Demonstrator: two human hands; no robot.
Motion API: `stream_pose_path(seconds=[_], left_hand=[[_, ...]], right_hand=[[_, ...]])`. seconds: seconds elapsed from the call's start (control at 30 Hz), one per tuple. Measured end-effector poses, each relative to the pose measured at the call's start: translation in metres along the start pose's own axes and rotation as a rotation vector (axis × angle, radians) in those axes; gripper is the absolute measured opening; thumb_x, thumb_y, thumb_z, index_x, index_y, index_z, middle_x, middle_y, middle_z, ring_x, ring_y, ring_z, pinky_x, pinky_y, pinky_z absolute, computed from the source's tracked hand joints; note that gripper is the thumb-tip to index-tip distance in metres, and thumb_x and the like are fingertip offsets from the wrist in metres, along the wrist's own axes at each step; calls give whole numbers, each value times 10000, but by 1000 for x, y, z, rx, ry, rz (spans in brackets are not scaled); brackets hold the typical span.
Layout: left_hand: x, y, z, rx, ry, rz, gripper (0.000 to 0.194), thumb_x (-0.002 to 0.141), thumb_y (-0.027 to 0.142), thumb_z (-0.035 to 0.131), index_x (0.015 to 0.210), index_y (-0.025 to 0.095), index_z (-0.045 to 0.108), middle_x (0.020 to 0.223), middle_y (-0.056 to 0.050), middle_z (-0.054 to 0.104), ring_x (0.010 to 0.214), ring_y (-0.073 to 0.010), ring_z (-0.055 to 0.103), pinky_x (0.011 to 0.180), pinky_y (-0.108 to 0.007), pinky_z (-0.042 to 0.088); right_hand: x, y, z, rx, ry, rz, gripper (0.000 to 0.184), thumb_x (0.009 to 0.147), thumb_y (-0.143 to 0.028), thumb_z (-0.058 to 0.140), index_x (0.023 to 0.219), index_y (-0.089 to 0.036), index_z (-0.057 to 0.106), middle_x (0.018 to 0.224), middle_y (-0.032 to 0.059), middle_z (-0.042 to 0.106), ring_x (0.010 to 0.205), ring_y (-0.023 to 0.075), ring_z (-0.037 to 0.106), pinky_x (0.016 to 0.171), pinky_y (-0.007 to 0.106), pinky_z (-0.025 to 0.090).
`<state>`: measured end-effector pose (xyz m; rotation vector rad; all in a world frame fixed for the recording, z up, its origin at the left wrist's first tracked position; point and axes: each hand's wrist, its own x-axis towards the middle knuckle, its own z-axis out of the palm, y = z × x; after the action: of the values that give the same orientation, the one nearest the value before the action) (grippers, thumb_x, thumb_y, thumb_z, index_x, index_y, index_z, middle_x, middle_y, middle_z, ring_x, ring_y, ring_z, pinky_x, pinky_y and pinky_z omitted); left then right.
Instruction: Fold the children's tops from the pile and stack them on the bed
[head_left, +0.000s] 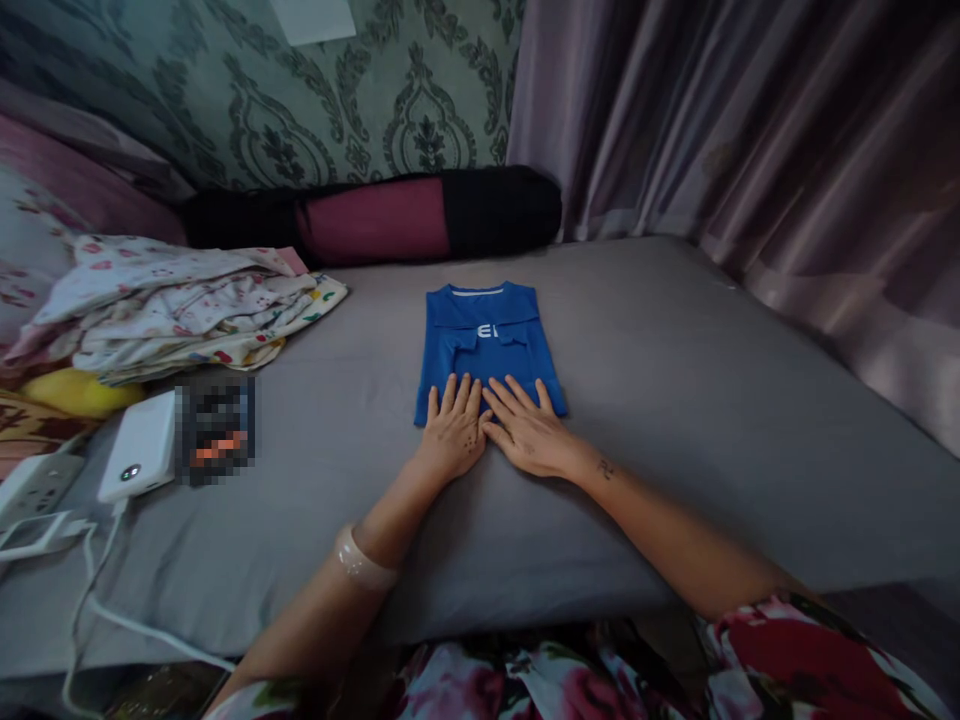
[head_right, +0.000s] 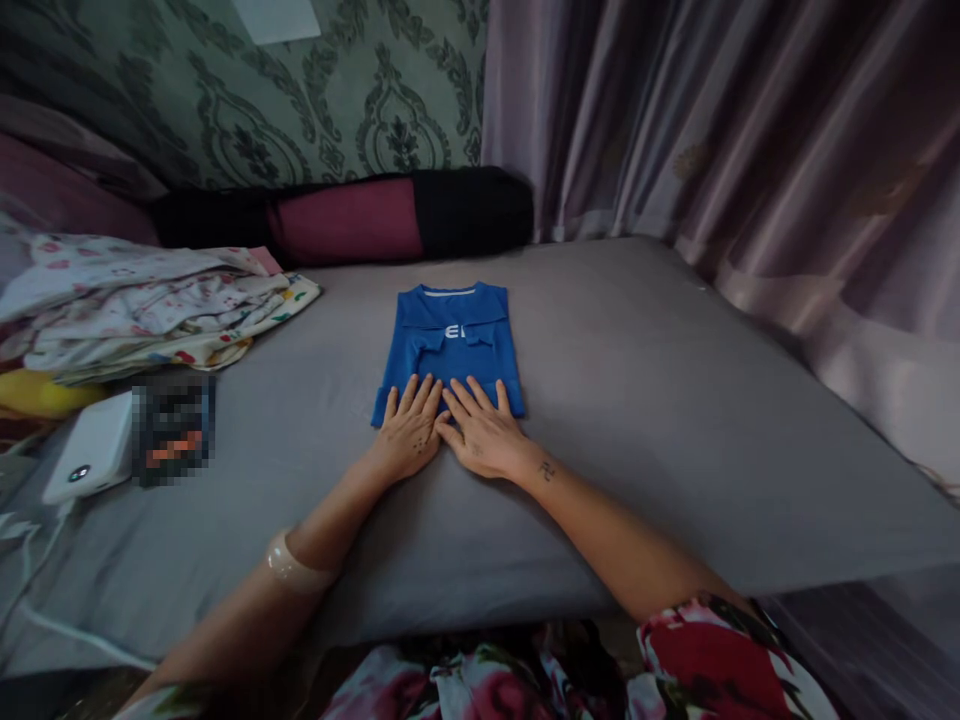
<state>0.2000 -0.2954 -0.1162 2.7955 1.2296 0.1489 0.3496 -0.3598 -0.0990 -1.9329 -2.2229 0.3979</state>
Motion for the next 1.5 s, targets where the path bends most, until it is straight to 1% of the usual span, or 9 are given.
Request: stream_pose_path(seconds=[0.13,0.37,0.67,0.87,1.13,1.2,1.3,1.4,1.5], left_hand=[[1,-2,-2,-30,28,-17,573,994,396,214,1492,149,348,1557,-120,322,1472,-288,191,1182,-538,173],[2,-18,-1,-3,124,-94,599,989,426,241,1491,116,346,1536,-149,357,1461,-305,223,1184,-525,182],[3,-25,0,-26,72,-109,605,990,424,249,1487,93,341,1538,-169,344,1453,-303,247,1173,-504,236],[-1,-42,1,-40,85,-140,639,987,469,234,1501,94,304,1545,-181,322,1458,-304,229,1166,-531,228],[0,-46,-2,-84,38,-147,648,983,509,240,1493,116,311,1546,-191,316,1462,-314,213,1156,-589,187],[0,-46,-5,-95,85,-107,637,978,515,281,1488,135,317,1552,-184,309,1467,-314,198,1155,-604,169],[-1,-48,-8,-108,161,36,623,960,534,360,1453,155,376,1537,-174,348,1457,-290,244,1171,-568,170],[-2,-51,-8,-163,124,180,599,937,548,421,1398,167,456,1466,-164,461,1399,-267,376,1167,-518,246],[-1,-53,-7,-210,59,232,614,915,555,466,1394,170,470,1457,-159,474,1390,-275,388,1151,-506,297]], right_hand=[[0,4,-7,45,-22,20,643,995,-531,124,1544,-207,210,1603,47,179,1486,262,87,1178,589,26],[-1,23,-8,-18,49,137,629,996,-487,159,1547,-187,211,1609,62,156,1488,263,69,1181,579,37],[0,28,-3,-26,38,136,624,990,-470,188,1543,-186,230,1609,60,164,1488,250,78,1187,557,60],[-6,44,-2,-53,102,283,704,985,-492,161,1543,-63,167,1601,155,141,1482,272,117,1192,527,96],[-6,47,-1,-35,87,313,720,978,-515,154,1536,-64,205,1595,160,175,1477,284,139,1191,527,107],[-7,46,-3,-20,99,308,712,980,-516,160,1539,-76,203,1596,153,175,1479,279,132,1190,536,96],[-9,43,-7,-10,150,249,682,986,-505,179,1544,-113,202,1597,136,190,1483,260,118,1192,533,83],[-12,39,-10,-11,153,157,659,992,-479,202,1544,-119,207,1597,123,198,1483,247,116,1197,509,107],[-14,37,-10,-2,98,110,649,993,-483,220,1541,-135,227,1602,107,176,1482,247,121,1194,501,151]])
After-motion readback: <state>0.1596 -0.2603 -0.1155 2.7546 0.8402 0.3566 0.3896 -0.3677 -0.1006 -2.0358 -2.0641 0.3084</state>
